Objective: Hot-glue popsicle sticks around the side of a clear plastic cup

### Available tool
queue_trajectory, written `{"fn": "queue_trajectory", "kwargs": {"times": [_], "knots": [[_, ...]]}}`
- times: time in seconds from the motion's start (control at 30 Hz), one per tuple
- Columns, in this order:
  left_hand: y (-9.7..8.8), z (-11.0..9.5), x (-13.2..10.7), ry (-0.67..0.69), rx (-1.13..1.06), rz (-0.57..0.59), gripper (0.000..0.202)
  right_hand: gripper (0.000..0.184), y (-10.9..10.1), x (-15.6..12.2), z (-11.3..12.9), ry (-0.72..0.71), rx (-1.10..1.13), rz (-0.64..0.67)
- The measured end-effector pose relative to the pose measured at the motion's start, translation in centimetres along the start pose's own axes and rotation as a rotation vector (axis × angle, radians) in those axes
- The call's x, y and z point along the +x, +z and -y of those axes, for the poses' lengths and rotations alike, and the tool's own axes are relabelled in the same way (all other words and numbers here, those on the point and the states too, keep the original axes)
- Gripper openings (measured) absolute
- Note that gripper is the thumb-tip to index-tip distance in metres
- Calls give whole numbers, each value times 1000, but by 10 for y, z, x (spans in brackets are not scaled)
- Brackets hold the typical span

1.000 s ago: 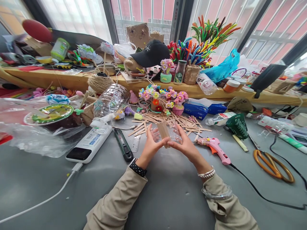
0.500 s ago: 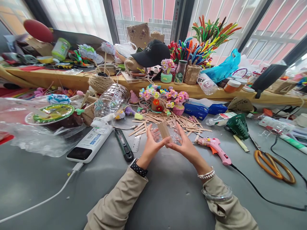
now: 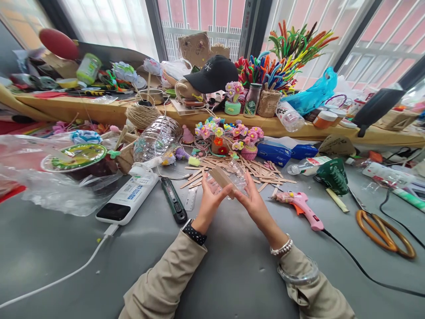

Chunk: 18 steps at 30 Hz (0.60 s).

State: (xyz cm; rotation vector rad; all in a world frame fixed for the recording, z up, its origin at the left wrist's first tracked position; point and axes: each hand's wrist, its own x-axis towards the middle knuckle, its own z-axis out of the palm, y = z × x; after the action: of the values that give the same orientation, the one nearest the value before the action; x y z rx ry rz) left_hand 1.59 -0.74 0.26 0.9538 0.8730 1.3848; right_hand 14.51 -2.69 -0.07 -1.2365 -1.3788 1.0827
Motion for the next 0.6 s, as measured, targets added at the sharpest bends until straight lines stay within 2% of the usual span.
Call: {"fn": "queue_trajectory", "kwargs": {"times": [0.2, 0.6], "knots": [[1, 0, 1, 9, 14, -5, 95, 87, 0, 1, 2, 30, 60, 22], [1, 0, 1, 17, 62, -5, 92, 84, 1, 0, 2, -7, -41, 2]]}}
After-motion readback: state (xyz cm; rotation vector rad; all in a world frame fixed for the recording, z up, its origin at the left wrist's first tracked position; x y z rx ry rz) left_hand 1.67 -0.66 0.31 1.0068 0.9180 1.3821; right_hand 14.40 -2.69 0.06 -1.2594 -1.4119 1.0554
